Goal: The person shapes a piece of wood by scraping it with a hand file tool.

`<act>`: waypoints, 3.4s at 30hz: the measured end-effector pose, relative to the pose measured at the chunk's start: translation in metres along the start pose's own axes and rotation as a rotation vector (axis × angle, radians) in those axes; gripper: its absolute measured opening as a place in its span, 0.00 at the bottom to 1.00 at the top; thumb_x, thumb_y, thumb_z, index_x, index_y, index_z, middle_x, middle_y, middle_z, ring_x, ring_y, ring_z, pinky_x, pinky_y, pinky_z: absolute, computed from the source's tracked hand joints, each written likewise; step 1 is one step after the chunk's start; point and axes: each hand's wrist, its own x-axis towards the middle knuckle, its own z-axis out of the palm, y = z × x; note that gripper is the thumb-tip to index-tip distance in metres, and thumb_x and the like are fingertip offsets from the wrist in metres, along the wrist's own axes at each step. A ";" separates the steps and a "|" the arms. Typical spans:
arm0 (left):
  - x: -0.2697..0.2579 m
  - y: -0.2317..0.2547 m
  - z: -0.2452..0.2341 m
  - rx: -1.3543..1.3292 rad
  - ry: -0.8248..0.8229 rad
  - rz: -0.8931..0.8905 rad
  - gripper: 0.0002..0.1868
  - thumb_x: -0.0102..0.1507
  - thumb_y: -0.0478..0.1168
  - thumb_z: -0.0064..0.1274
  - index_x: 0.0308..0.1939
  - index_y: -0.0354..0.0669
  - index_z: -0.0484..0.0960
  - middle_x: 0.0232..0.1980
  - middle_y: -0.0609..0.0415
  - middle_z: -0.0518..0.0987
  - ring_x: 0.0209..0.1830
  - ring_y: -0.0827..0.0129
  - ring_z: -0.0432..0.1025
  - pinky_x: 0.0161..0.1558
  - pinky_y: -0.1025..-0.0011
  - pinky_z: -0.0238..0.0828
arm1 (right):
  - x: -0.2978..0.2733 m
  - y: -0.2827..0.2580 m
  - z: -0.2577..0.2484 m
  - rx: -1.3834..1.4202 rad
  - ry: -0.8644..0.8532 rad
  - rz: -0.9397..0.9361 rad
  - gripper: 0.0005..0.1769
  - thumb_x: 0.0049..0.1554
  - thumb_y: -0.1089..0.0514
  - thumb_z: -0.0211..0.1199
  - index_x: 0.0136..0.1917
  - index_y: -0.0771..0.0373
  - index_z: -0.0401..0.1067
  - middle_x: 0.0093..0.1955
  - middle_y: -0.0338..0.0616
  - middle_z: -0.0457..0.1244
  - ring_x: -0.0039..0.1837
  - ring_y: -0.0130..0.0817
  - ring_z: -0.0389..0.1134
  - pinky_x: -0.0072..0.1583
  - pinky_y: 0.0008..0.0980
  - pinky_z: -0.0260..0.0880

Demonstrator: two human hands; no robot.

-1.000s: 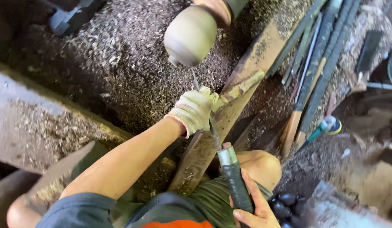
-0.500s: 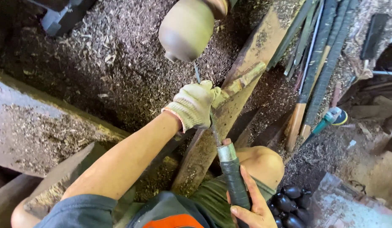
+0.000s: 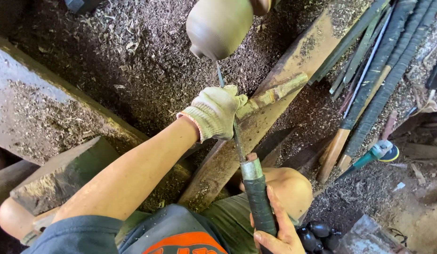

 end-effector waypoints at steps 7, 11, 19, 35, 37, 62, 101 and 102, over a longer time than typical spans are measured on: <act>-0.006 0.002 0.009 -0.012 0.253 0.033 0.36 0.49 0.49 0.67 0.62 0.53 0.76 0.39 0.50 0.71 0.32 0.55 0.74 0.33 0.61 0.76 | 0.006 -0.001 -0.012 -0.048 -0.027 -0.024 0.63 0.47 0.70 0.65 0.86 0.47 0.37 0.52 0.55 0.66 0.40 0.31 0.68 0.43 0.30 0.71; -0.008 0.005 0.003 -0.041 0.146 -0.045 0.32 0.51 0.48 0.66 0.60 0.55 0.77 0.39 0.50 0.74 0.33 0.55 0.77 0.34 0.60 0.78 | 0.010 -0.005 -0.016 -0.042 -0.047 0.010 0.64 0.46 0.70 0.65 0.86 0.45 0.35 0.54 0.55 0.66 0.37 0.32 0.69 0.38 0.31 0.72; -0.014 0.008 0.004 -0.044 0.219 -0.058 0.22 0.50 0.48 0.67 0.46 0.48 0.82 0.35 0.49 0.78 0.35 0.53 0.78 0.38 0.60 0.79 | 0.020 0.000 -0.033 0.128 -0.124 0.040 0.65 0.47 0.72 0.62 0.86 0.42 0.32 0.53 0.60 0.62 0.35 0.39 0.69 0.34 0.34 0.71; 0.007 -0.015 0.027 -0.082 0.528 0.255 0.26 0.45 0.44 0.66 0.45 0.43 0.79 0.38 0.47 0.74 0.33 0.51 0.76 0.34 0.57 0.76 | -0.008 0.003 0.022 0.234 0.096 -0.021 0.63 0.43 0.72 0.66 0.84 0.45 0.40 0.51 0.58 0.63 0.36 0.35 0.66 0.37 0.31 0.68; 0.007 -0.014 0.021 -0.069 0.391 0.236 0.27 0.45 0.44 0.66 0.46 0.42 0.77 0.37 0.46 0.75 0.33 0.51 0.76 0.34 0.57 0.76 | -0.009 0.003 0.033 0.185 0.160 0.016 0.64 0.43 0.72 0.67 0.83 0.44 0.41 0.52 0.58 0.64 0.40 0.34 0.67 0.43 0.32 0.71; -0.007 -0.003 0.009 -0.026 0.218 0.047 0.22 0.51 0.48 0.64 0.47 0.47 0.81 0.42 0.49 0.76 0.38 0.55 0.77 0.39 0.61 0.78 | 0.011 0.000 -0.029 0.271 -0.113 0.051 0.67 0.46 0.69 0.65 0.86 0.35 0.32 0.57 0.62 0.60 0.35 0.39 0.69 0.33 0.35 0.71; 0.000 -0.015 0.018 -0.081 0.413 0.242 0.26 0.43 0.45 0.67 0.43 0.43 0.80 0.40 0.47 0.74 0.36 0.52 0.77 0.36 0.58 0.77 | -0.007 -0.003 0.010 0.257 0.006 0.087 0.66 0.46 0.68 0.66 0.86 0.37 0.34 0.54 0.62 0.60 0.36 0.41 0.69 0.37 0.35 0.70; 0.000 -0.016 0.016 -0.081 0.383 0.237 0.26 0.43 0.45 0.67 0.44 0.43 0.80 0.41 0.47 0.74 0.36 0.52 0.77 0.37 0.58 0.77 | -0.008 -0.002 0.015 0.270 -0.008 0.040 0.65 0.47 0.67 0.66 0.85 0.38 0.33 0.54 0.62 0.60 0.36 0.40 0.69 0.37 0.35 0.70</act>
